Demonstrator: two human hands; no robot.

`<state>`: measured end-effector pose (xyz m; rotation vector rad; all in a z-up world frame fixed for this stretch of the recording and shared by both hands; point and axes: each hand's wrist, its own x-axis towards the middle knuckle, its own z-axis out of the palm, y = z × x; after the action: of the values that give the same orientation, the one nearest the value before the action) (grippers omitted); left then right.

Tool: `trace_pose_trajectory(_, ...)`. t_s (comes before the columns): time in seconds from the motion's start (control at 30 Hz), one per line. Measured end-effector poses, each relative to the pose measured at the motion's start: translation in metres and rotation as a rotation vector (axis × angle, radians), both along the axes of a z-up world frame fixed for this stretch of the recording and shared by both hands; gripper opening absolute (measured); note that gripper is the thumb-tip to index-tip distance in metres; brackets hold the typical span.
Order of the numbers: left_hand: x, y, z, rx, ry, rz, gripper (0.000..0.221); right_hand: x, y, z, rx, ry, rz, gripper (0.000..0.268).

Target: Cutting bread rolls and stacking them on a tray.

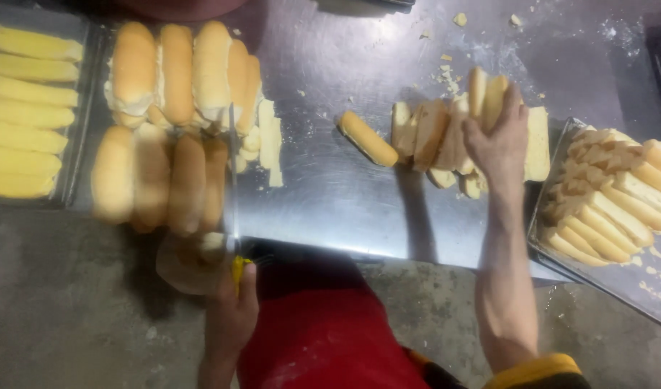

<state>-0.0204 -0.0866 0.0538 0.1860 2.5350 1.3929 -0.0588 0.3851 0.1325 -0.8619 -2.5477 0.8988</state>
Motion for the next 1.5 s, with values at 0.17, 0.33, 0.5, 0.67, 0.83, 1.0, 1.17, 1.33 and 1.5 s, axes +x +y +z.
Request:
trace_pose_trajectory(0.17, 0.006, 0.022, 0.002, -0.009, -0.015, -0.018, 0.036, 0.009, 0.025, -0.028, 0.443, -0.312, -0.022, 0.064)
trace_pose_trajectory(0.33, -0.001, 0.027, 0.003, -0.058, -0.004, -0.071, 0.035, -0.023, -0.08, -0.006, 0.233, 0.024, 0.299, 0.057)
trace_pose_trajectory(0.5, -0.006, 0.013, -0.006, -0.177, -0.201, -0.121, 0.036, -0.074, -0.119, -0.044, 0.237, -0.526, 0.449, 0.091)
trace_pose_trajectory(0.67, 0.006, -0.007, -0.028, -0.167, 0.05, -0.1, 0.036, -0.094, -0.104, -0.082, 0.256, -0.68, 0.47, 0.067)
trace_pose_trajectory(0.83, -0.009, -0.012, -0.034, -0.159, -0.109, -0.132, 0.044, -0.089, -0.128, -0.093, -0.208, -0.198, 0.403, 0.098)
trace_pose_trajectory(1.0, -0.044, 0.01, 0.016, -0.185, -0.231, -0.179, 0.053, -0.077, -0.226, -0.059, -0.149, -0.424, 0.129, 0.101)
trace_pose_trajectory(1.17, -0.061, 0.05, 0.002, -0.064, -0.395, -0.276, 0.059, -0.062, -0.181, -0.118, -0.079, -0.167, 0.163, 0.094)
trace_pose_trajectory(1.33, -0.081, 0.09, -0.01, -0.052, -0.253, -0.434, 0.048, -0.057, -0.187, -0.14, 0.083, 0.118, 0.399, 0.075)
trace_pose_trajectory(1.5, -0.092, 0.116, -0.016, -0.025, -0.23, -0.41, 0.049, -0.058, -0.194, -0.147, -0.056, 0.059, 0.329, 0.074)
